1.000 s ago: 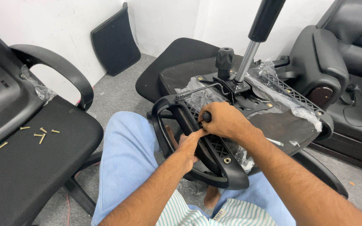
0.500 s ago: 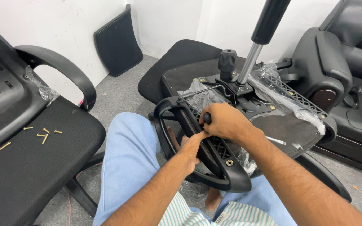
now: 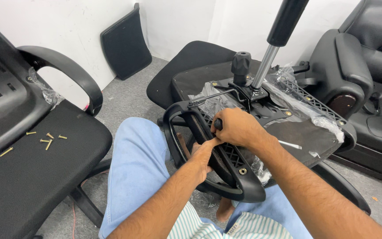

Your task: The person uses a screwdriver to tighten screws on the underside of a black office chair base, securing the armrests to the seat frame. The person repositions the chair to access different screw locations and continues tightening.

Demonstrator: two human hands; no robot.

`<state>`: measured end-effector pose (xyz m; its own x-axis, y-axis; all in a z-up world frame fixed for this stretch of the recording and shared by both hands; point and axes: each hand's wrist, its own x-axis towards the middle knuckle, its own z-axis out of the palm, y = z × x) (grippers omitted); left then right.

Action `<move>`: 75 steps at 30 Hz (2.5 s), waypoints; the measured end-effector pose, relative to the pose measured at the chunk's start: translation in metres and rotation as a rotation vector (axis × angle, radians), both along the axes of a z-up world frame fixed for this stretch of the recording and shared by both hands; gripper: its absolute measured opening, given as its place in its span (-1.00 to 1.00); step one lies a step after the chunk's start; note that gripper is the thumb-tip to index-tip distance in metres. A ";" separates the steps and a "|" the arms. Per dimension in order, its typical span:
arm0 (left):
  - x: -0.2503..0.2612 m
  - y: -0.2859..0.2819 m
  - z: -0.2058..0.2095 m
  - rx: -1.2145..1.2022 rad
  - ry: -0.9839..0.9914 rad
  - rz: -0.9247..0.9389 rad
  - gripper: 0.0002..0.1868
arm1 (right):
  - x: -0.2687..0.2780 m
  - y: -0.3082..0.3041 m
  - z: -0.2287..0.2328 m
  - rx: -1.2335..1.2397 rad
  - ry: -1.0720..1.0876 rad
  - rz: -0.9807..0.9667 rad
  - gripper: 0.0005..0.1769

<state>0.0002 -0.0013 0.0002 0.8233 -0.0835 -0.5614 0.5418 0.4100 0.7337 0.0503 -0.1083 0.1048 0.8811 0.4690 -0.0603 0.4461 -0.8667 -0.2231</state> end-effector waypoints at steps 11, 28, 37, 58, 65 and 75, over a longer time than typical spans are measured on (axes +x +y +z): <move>-0.002 0.002 0.004 -0.007 0.027 -0.004 -0.27 | -0.002 -0.001 0.007 -0.042 0.050 -0.137 -0.73; -0.004 0.003 -0.001 0.055 -0.014 0.003 -0.25 | 0.012 -0.015 0.005 0.411 0.106 -0.194 -0.79; -0.007 0.007 0.023 0.848 -0.228 0.146 0.06 | 0.020 -0.030 -0.018 0.643 0.514 -0.325 -0.80; -0.006 0.076 0.022 1.126 -0.506 0.352 -0.79 | 0.000 -0.025 -0.029 0.295 0.168 -0.127 0.08; -0.028 0.221 -0.007 1.656 -0.424 0.567 -0.84 | -0.003 -0.023 -0.030 0.277 0.163 -0.143 0.04; -0.067 0.361 -0.062 1.847 0.077 0.470 -0.85 | -0.002 -0.022 -0.031 0.274 0.195 -0.149 0.04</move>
